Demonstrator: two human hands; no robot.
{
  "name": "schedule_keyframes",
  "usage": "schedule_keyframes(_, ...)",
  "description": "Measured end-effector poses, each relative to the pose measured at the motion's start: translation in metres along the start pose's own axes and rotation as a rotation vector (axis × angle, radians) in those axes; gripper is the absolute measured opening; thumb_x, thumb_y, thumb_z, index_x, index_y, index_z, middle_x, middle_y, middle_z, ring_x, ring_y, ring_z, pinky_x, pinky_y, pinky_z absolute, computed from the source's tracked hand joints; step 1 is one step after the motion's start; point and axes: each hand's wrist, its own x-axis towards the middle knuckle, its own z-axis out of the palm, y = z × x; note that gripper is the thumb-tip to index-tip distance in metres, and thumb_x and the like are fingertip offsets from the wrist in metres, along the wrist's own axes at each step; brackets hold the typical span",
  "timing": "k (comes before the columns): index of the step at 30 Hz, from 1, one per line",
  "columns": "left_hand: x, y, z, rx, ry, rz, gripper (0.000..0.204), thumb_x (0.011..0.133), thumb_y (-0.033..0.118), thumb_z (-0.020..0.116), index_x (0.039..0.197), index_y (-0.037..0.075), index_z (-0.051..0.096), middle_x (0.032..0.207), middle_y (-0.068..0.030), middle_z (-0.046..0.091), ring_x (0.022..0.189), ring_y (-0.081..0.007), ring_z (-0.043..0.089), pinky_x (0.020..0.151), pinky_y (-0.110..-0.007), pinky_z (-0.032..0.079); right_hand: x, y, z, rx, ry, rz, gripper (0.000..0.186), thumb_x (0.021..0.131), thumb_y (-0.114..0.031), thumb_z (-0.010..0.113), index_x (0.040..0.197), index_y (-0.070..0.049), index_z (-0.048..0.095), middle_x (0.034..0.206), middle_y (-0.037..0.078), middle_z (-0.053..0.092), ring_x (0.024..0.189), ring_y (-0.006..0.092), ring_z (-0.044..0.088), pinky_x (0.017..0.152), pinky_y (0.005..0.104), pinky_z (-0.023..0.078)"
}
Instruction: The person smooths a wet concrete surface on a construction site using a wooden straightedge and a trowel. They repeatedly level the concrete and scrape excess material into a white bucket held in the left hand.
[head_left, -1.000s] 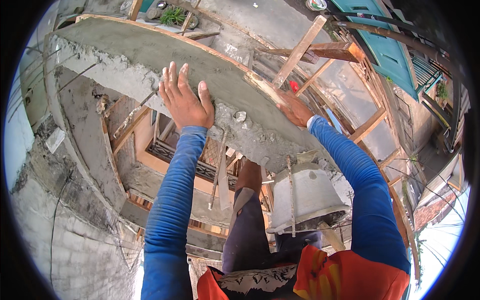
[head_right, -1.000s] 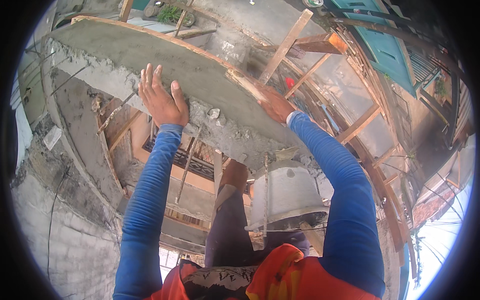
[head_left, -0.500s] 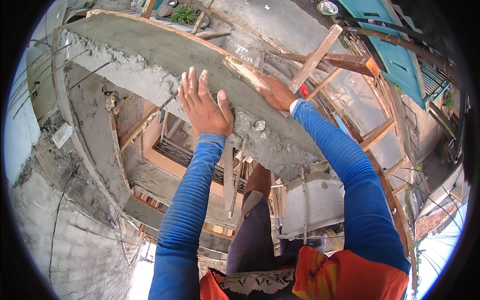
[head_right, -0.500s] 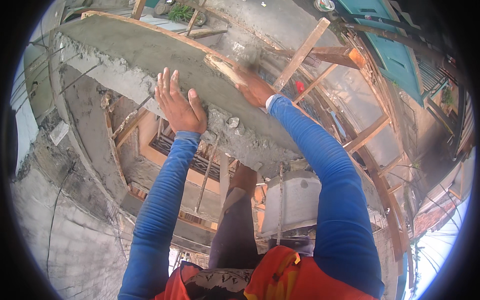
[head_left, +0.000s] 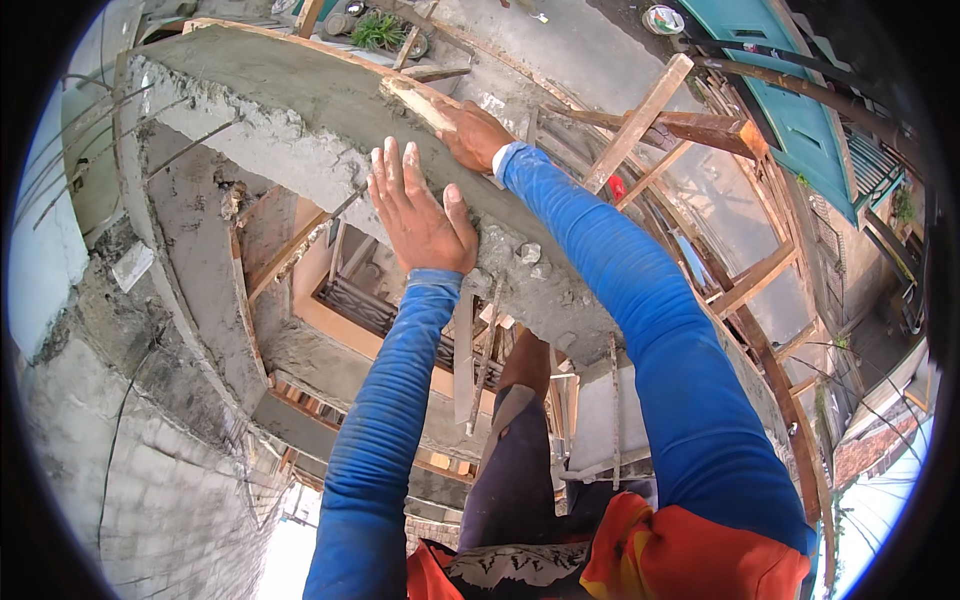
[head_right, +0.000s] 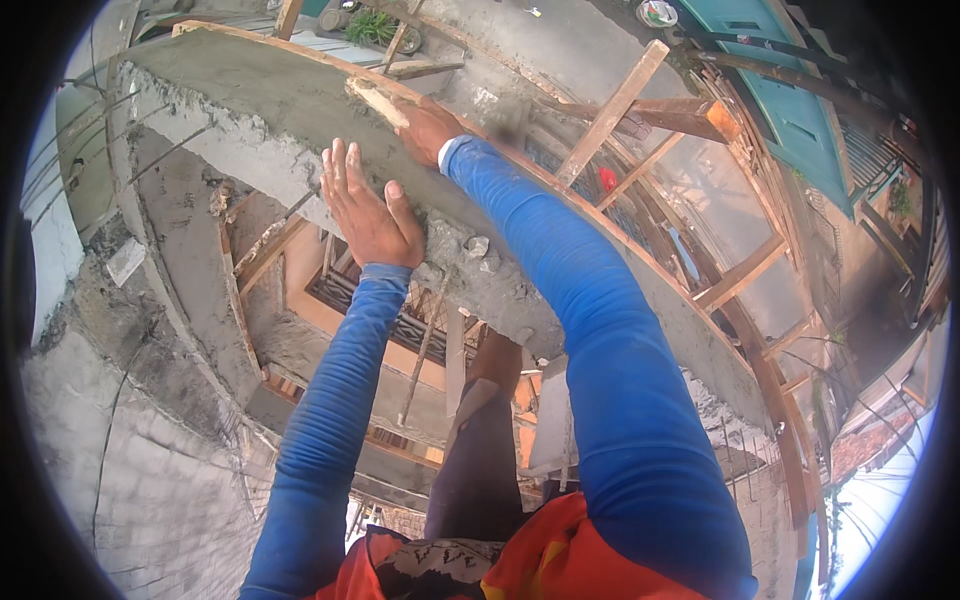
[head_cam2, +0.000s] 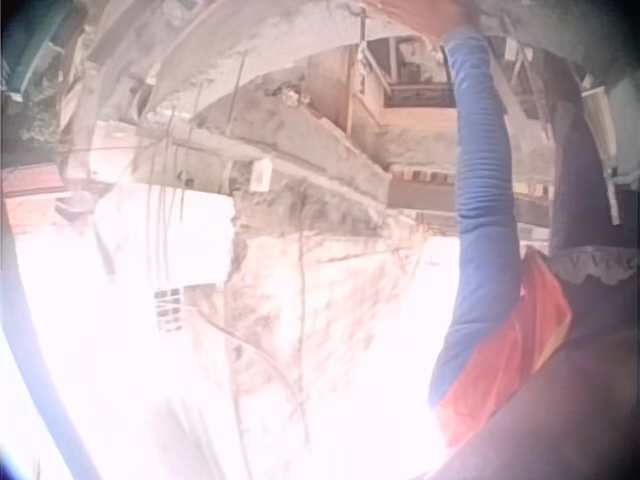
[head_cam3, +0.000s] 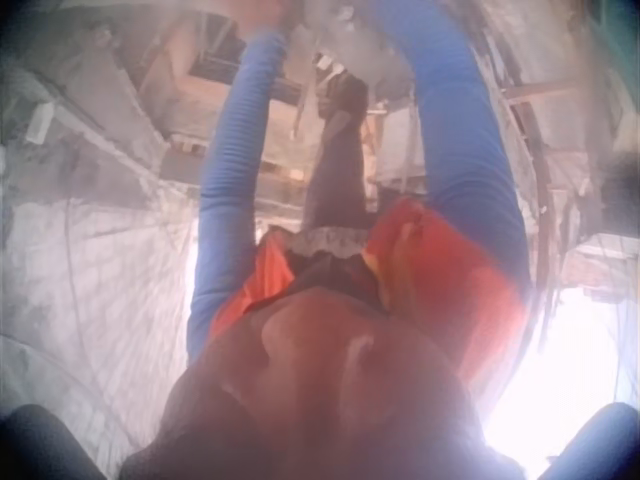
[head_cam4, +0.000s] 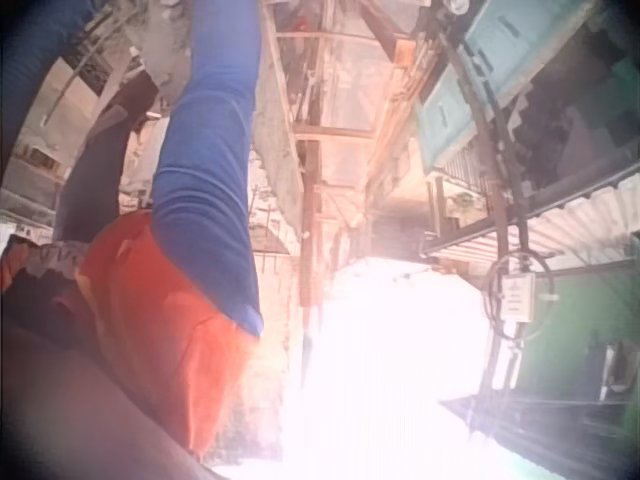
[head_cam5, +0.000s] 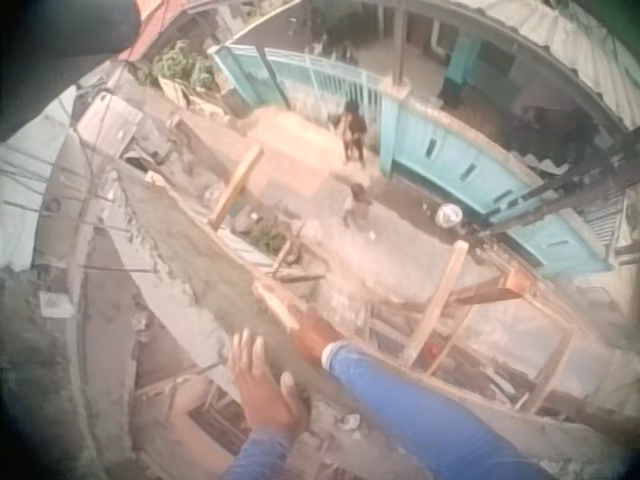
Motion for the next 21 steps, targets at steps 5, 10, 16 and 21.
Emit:
schedule_keyframes(5,-0.012,-0.007,-0.008,0.035,-0.030,-0.035,0.062,0.107,0.040,0.032,0.154,0.001,0.030,0.161,-0.0234,0.030,0.152,-0.0432,0.023,0.124,-0.058,0.015,-0.074,0.030,0.005,0.048,-0.042,0.006,0.060,0.098,-0.020,0.060,0.154,-0.009,0.042,0.132,0.027,0.058,0.122,0.0445,0.056,0.106,0.0459,0.044)
schedule_keyframes(10,0.004,0.003,-0.002,0.011,-0.009,0.012,0.060,0.107,0.039,0.032,0.154,0.001,0.030,0.161,-0.0236,0.031,0.152,-0.0432,0.023,0.124,-0.058,0.015,0.023,0.008,0.010,0.031,0.044,-0.084,0.060,0.103,-0.028,0.055,0.158,-0.013,0.037,0.127,0.026,0.057,0.118,0.0453,0.057,0.106,0.0468,0.044)
schedule_keyframes(16,-0.002,-0.004,-0.006,0.032,-0.038,-0.020,0.060,0.107,0.038,0.032,0.154,0.001,0.030,0.160,-0.0234,0.031,0.152,-0.0433,0.024,0.124,-0.058,0.014,-0.048,0.034,0.001,0.150,-0.029,-0.063,0.059,0.099,-0.025,0.060,0.153,-0.011,0.042,0.132,0.027,0.056,0.120,0.0423,0.057,0.105,0.0446,0.047)
schedule_keyframes(21,0.001,0.000,-0.003,0.023,-0.013,0.001,0.061,0.107,0.039,0.033,0.154,0.001,0.030,0.160,-0.0233,0.032,0.152,-0.0431,0.024,0.125,-0.057,0.014,0.007,0.028,0.016,0.017,0.029,-0.027,0.059,0.102,-0.026,0.056,0.156,-0.011,0.039,0.132,0.028,0.056,0.123,0.0449,0.056,0.109,0.0464,0.044)
